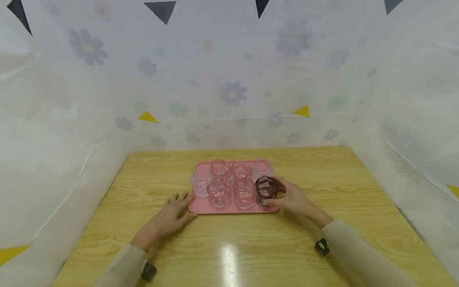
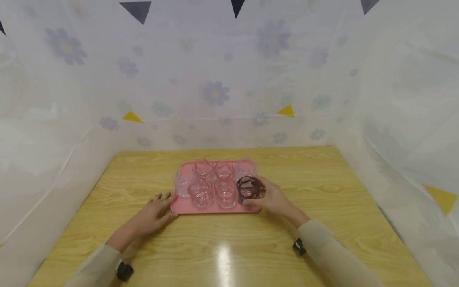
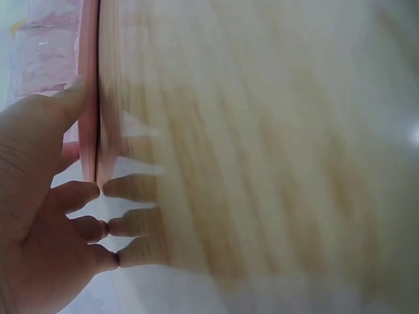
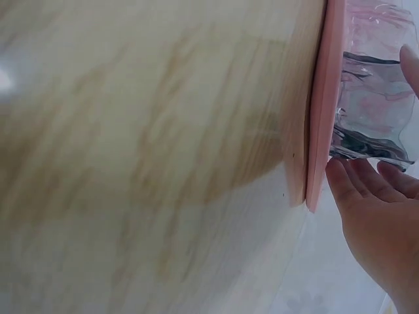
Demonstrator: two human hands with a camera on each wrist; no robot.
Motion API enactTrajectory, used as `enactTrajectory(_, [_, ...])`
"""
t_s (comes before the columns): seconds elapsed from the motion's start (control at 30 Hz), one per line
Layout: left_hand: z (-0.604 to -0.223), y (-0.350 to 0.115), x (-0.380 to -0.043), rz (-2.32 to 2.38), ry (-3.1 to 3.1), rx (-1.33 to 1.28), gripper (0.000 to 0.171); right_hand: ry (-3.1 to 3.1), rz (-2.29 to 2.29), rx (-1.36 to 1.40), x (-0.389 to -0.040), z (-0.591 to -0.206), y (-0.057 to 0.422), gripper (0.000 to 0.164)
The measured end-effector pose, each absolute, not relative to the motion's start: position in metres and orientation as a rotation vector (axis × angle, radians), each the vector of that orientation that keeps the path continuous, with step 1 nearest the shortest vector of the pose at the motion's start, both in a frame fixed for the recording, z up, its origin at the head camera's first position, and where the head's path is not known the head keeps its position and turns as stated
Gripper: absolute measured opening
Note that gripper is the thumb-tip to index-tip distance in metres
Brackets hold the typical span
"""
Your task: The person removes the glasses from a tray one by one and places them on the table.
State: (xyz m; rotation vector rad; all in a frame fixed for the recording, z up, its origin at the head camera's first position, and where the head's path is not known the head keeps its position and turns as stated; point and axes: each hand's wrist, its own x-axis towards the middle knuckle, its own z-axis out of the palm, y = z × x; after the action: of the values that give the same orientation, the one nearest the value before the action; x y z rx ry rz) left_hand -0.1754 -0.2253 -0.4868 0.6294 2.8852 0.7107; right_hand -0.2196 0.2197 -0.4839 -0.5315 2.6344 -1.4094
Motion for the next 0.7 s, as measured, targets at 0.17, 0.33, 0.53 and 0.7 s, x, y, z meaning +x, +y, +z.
enactTrajectory(0.17, [-0.4869,-0.2251,-0.1756,0.698,2.885,0.616,0.071,2.710,-1.328,-0.499,-0.2205,-0.4844,0.2147,0.103])
enactTrajectory(0.33, [-0.4866,-0.2247,-0.1774,0.687,2.899,0.620,0.070,2.745,-1.326,-0.507,-0.2226,-0.4848,0.2122,0.100])
enactTrajectory(0.53, [-0.4856,-0.2250,-0.1778,0.692,2.891,0.610,0.071,2.770,-1.342,-0.529,-0.2225,-0.4848,0.2095,0.093])
enactTrajectory(0.7, [-0.4857,-0.2249,-0.1773,0.689,2.887,0.598,0.072,2.803,-1.343,-0.554,-0.2217,-0.4861,0.2087,0.090])
